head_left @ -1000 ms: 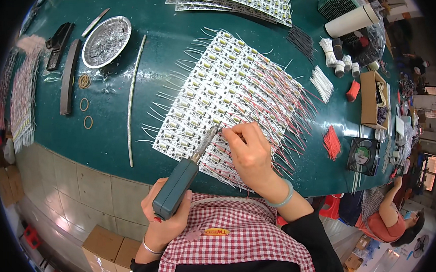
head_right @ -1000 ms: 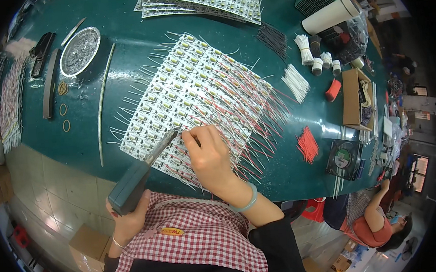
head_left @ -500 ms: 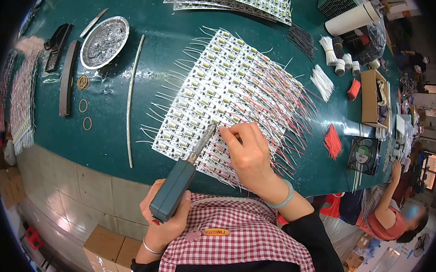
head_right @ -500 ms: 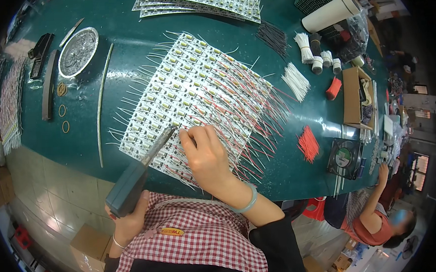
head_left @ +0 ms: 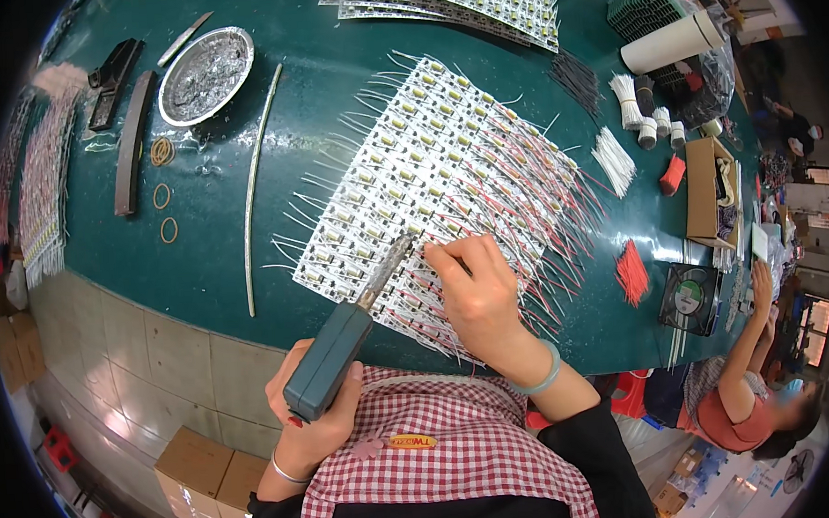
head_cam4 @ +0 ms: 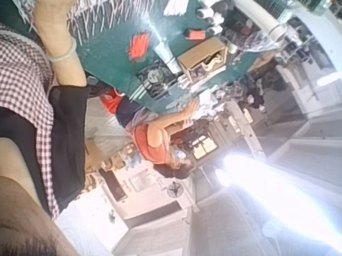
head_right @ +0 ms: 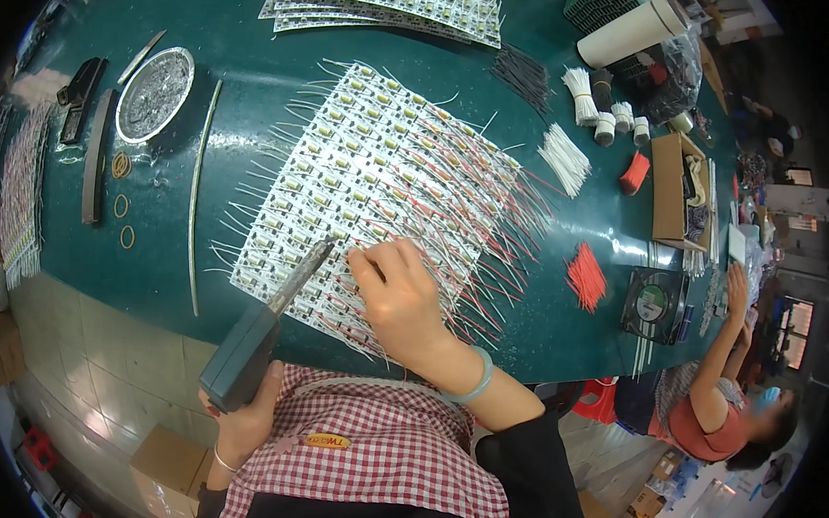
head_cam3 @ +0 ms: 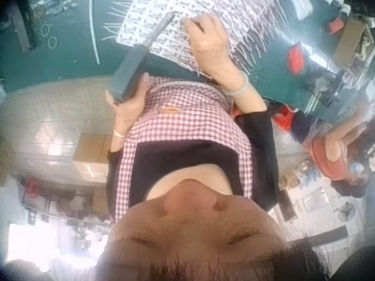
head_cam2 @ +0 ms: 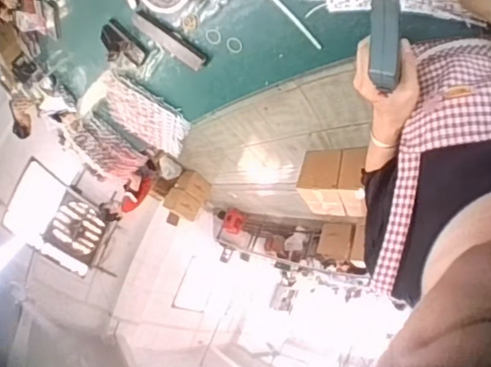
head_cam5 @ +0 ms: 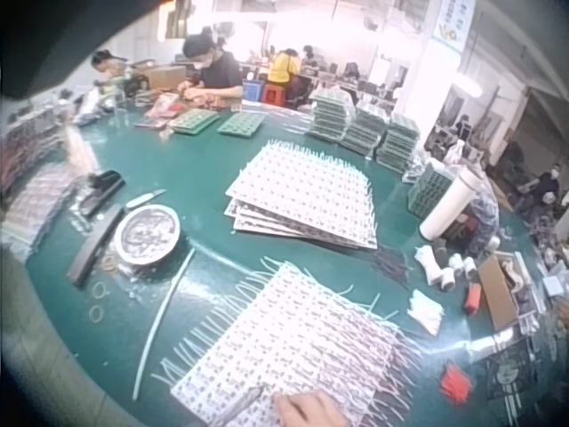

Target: The person uses a soldering iron to attach small red wires to a grid of LED modules on a green worktable. They repeatedly pick up wires, position them on the board, and apply the soldering iron to secure connections. The person also uses a thin stick to adjust or inspect the wires on the board.

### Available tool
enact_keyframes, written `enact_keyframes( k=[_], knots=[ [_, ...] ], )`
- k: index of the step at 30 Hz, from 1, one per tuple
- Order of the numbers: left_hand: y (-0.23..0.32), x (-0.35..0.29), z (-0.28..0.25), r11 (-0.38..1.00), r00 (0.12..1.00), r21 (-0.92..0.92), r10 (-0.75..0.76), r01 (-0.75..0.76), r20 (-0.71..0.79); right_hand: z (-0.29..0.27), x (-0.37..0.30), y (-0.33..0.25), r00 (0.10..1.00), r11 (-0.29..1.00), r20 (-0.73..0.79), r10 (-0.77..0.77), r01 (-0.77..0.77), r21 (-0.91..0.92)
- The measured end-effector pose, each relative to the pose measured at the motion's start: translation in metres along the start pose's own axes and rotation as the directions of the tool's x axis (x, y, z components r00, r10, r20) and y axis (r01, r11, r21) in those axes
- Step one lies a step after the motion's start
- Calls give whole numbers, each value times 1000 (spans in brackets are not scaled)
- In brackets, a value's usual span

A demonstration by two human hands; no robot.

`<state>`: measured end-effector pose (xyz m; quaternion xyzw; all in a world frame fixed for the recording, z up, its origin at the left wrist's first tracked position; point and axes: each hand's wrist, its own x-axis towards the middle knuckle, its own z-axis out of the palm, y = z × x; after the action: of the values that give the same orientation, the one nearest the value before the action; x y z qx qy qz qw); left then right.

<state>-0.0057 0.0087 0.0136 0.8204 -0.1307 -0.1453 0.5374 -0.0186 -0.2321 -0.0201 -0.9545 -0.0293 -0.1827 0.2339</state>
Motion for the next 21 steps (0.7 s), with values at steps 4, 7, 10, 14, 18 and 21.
enact_keyframes(
  k=[4, 7, 10, 14, 18, 21],
  knots=[
    [2, -1, 0, 1000, 1000, 9, -19, 19, 2, 1, 1, -2, 999, 999, -25, 29, -28, 36],
    [1, 1, 2, 1000, 1000, 29, 6, -7, 15, 0, 1, -2, 999, 998, -23, 44, -43, 39],
    [1, 2, 3, 999, 1000, 35, 27, -27, 14, 1, 1, -1, 999, 998, -28, 47, -45, 50],
    [3, 3, 4, 1000, 1000, 28, -3, 2, 6, 2, 2, -1, 998, 997, -28, 48, -46, 61],
    [2, 5, 8, 998, 998, 30, 63, -62, -26, 1, 2, -2, 999, 997, -21, 49, -48, 53],
    [3, 6, 9, 996, 996, 29, 82, -81, -41, 1, 2, -1, 999, 998, -21, 46, -45, 49]
  ],
)
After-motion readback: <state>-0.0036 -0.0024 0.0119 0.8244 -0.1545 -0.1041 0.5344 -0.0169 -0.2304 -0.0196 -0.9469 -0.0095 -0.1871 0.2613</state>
